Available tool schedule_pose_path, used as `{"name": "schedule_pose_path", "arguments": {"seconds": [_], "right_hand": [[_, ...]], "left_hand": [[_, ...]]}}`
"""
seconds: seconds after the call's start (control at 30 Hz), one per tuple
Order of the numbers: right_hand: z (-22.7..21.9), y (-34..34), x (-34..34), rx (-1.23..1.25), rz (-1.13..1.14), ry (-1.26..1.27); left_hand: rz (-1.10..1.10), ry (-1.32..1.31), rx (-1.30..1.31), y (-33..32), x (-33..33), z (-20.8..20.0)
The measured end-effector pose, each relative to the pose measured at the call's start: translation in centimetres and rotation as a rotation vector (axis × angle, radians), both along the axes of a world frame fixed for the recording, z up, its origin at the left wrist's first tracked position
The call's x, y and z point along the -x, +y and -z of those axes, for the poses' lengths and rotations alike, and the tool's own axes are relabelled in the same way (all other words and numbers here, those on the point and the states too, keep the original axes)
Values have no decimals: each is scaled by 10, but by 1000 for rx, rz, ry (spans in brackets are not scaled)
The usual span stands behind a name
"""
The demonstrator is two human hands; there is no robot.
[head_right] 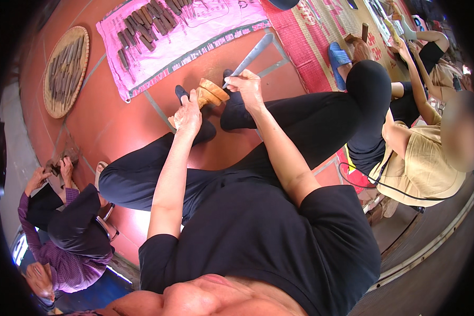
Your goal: The person is sitting on the floor and carving a piece of wood using a knife. They hold the wood with their left hand and carefully shape it with the knife in their right hand.
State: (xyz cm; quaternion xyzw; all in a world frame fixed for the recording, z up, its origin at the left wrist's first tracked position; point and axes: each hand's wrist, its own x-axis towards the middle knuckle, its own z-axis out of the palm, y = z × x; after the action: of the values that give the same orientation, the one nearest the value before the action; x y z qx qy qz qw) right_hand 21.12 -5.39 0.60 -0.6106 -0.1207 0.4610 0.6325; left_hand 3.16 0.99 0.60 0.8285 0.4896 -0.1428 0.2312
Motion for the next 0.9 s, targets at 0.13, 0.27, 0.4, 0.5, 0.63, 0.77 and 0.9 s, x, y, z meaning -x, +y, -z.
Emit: {"name": "schedule_pose_path", "arguments": {"seconds": [0.13,0.27,0.4,0.5,0.63,0.77,0.9], "right_hand": [[12,2,9,-12,-103,9],[15,13,17,-10,-191,-78],[17,29,28,62,-319,-145],[22,30,28,56,-246,-84],[21,27,14,55,-166,-2],[12,34,26,55,-269,-111],[12,38,17,78,-224,-156]], "left_hand": [[3,-11,-8,2,0,-3],[15,-25,-48,1,4,4],[12,-11,-50,-1,1,-5],[21,-20,-70,-1,1,2],[23,-9,-65,0,1,0],[33,-17,-66,-1,4,5],[47,10,-84,-2,0,0]]}}
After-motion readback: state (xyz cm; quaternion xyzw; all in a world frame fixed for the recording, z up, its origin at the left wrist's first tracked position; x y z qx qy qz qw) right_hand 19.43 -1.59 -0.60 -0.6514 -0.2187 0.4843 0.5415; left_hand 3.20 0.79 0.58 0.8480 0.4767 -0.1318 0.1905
